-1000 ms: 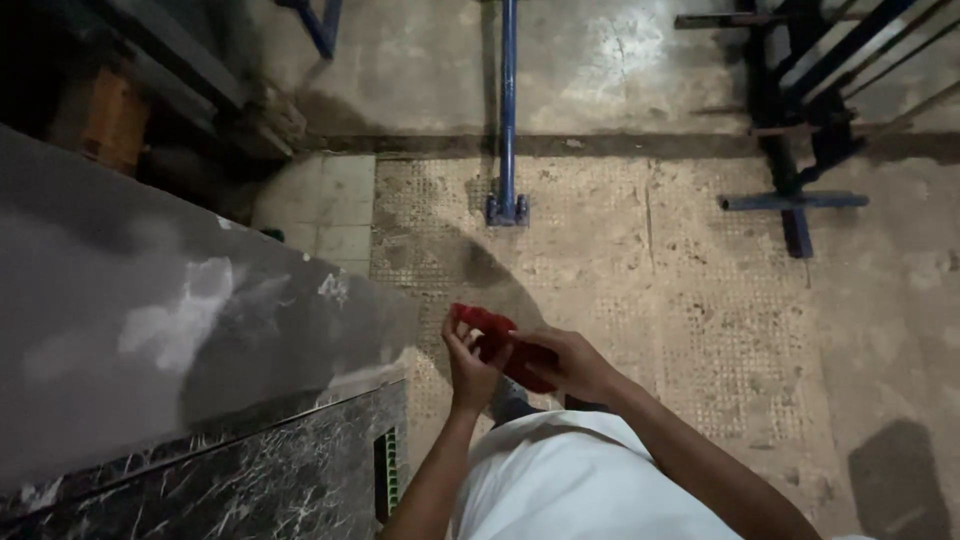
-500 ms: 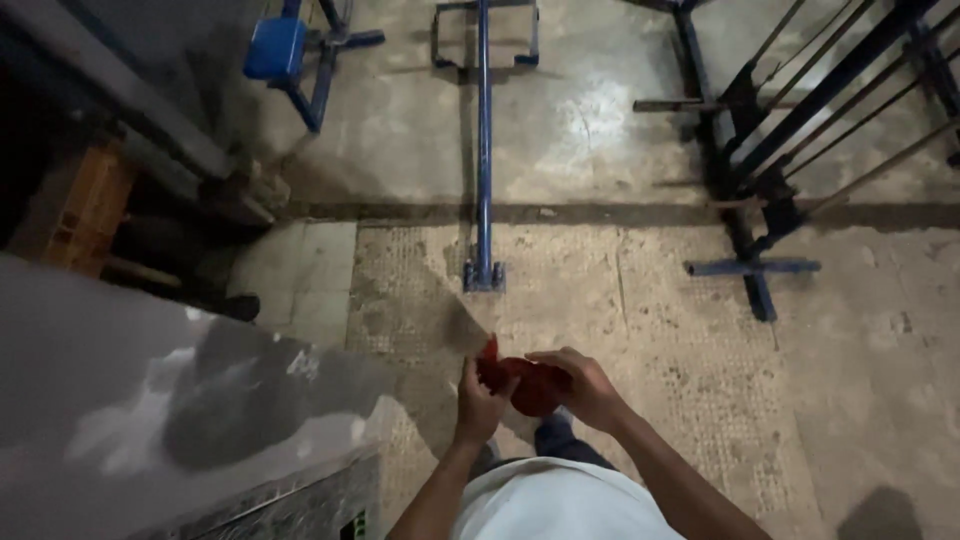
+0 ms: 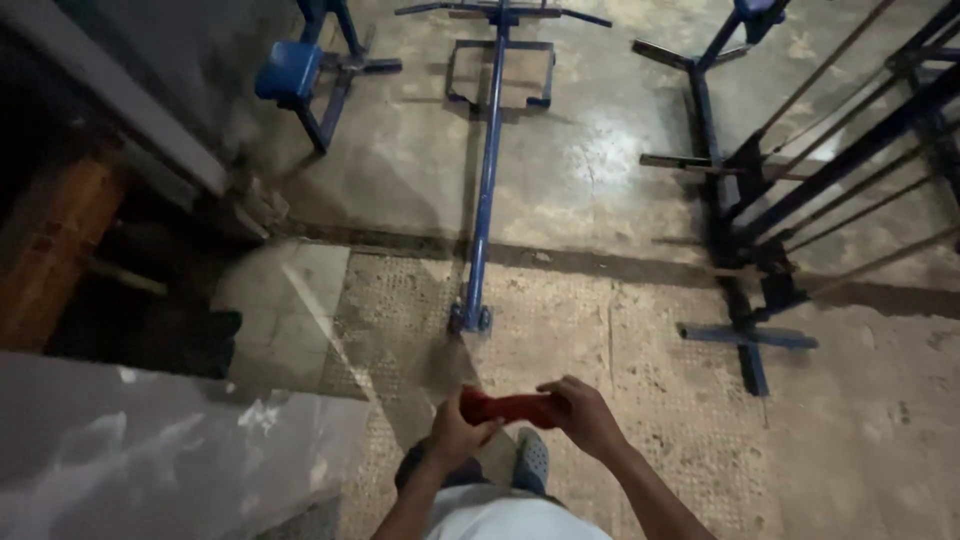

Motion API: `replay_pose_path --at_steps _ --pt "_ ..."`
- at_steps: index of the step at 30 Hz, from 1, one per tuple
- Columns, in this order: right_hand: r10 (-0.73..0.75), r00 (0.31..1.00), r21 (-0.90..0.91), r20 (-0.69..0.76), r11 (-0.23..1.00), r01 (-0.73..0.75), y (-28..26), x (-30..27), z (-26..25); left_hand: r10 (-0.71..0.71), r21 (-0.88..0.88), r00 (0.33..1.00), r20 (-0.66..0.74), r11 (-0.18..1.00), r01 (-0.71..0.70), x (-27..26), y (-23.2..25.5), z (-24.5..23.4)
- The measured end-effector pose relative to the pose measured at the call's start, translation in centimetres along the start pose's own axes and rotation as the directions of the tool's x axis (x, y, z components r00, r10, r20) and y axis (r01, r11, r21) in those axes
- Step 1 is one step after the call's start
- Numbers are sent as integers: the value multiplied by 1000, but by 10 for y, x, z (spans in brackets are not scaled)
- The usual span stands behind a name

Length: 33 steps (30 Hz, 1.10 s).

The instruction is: Cleaning and wiping down various gym machines and metal bars with a red cloth.

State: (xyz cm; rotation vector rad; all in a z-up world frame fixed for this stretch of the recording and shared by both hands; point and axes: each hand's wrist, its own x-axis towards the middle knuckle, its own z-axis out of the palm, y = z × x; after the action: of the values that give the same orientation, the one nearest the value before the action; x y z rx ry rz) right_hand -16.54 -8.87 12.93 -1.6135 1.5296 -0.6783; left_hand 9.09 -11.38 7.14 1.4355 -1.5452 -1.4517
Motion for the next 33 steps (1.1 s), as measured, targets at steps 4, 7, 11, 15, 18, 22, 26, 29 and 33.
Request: replay_pose_path --at_steps 4,7,11,15,18,22,26,29,33 --pt "89 996 -31 5 996 -89 29 24 13 -85 14 995 -55 996 86 23 -37 -13" --pt "132 991 -68 -36 989 -134 35 64 35 -77 -51 995 -68 996 74 65 -89 -35" --pt "273 945 -107 -178 950 -295 27 86 62 -337 -161 937 90 924 348 96 -70 -70" --pt "388 895 -37 -222 913 -406 44 112 93 -420 -26 883 208 901 434 134 -74 -96" --pt "526 832 37 -175 848 -528 72 127 111 -278 41 942 186 961 275 161 -108 -89" --pt "687 724 206 -65 719 -664 127 144 157 -292 26 923 250 955 295 192 -215 -62" --pt "616 788 446 4 704 -553 219 156 225 -415 -18 860 297 898 439 217 -307 -35" --pt "489 872 643 22 661 -387 260 174 258 -359 -222 895 266 880 419 227 -323 -2" --pt "509 853 773 114 494 -398 300 218 292 -392 -110 902 179 903 414 254 -328 19"
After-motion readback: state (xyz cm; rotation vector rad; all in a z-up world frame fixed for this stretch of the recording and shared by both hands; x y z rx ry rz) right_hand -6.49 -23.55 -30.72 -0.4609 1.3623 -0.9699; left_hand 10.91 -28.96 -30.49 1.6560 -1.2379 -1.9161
